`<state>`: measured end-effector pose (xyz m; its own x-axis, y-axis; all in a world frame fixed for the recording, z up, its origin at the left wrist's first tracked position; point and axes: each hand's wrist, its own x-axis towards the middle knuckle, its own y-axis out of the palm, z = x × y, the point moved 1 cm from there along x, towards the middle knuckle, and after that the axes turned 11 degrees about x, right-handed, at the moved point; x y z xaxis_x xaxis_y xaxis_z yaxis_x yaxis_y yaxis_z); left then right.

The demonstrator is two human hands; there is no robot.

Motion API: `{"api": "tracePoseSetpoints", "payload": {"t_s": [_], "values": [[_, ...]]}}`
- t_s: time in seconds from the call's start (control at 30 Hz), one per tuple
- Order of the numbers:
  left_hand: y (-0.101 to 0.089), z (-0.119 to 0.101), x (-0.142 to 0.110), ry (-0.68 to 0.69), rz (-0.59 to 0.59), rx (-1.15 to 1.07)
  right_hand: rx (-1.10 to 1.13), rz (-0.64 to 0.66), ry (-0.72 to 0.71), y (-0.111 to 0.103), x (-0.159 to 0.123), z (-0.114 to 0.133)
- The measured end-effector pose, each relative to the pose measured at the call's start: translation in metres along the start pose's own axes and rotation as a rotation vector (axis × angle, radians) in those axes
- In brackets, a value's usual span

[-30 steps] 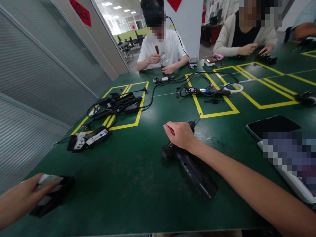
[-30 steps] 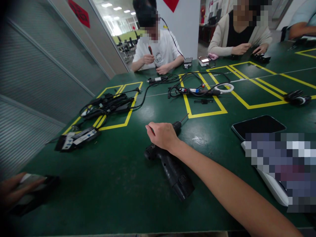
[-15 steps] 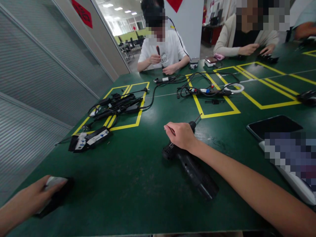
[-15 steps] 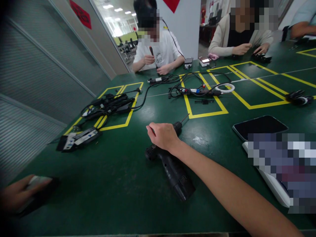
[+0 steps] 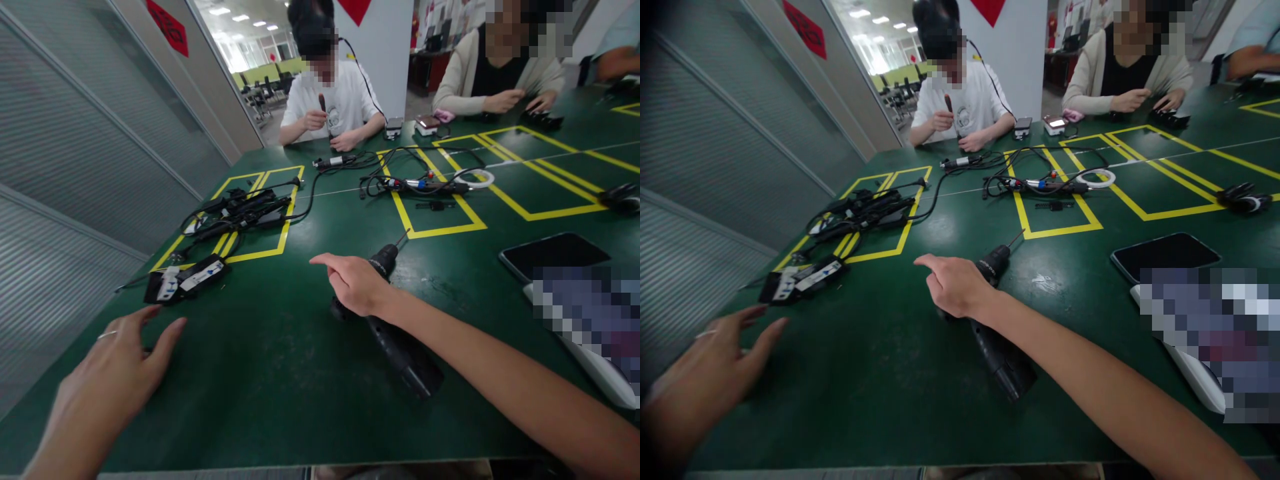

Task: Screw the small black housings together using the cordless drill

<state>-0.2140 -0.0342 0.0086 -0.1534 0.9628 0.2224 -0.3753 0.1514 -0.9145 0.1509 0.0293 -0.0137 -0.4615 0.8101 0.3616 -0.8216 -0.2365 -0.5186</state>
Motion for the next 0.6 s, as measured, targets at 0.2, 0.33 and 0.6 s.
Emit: {"api": "tracePoseSetpoints", "payload": {"t_s": [0.2, 0.33, 0.6], "values": [[-0.073, -0.141, -0.025, 0.416, -0.218, -0.383, 0.344, 0.098, 0.092, 0.020, 0.001, 0.006], [-0.078, -0.194, -0.024, 0.626, -0.284, -0.461, 0.505, 0.038, 0.167, 0.024, 0.004, -0.002], [-0.065, -0.207, -0.018, 0.611, -0.232, -0.600, 0.695, 0.019, 0.340, 0.029, 0.008, -0.012]]}}
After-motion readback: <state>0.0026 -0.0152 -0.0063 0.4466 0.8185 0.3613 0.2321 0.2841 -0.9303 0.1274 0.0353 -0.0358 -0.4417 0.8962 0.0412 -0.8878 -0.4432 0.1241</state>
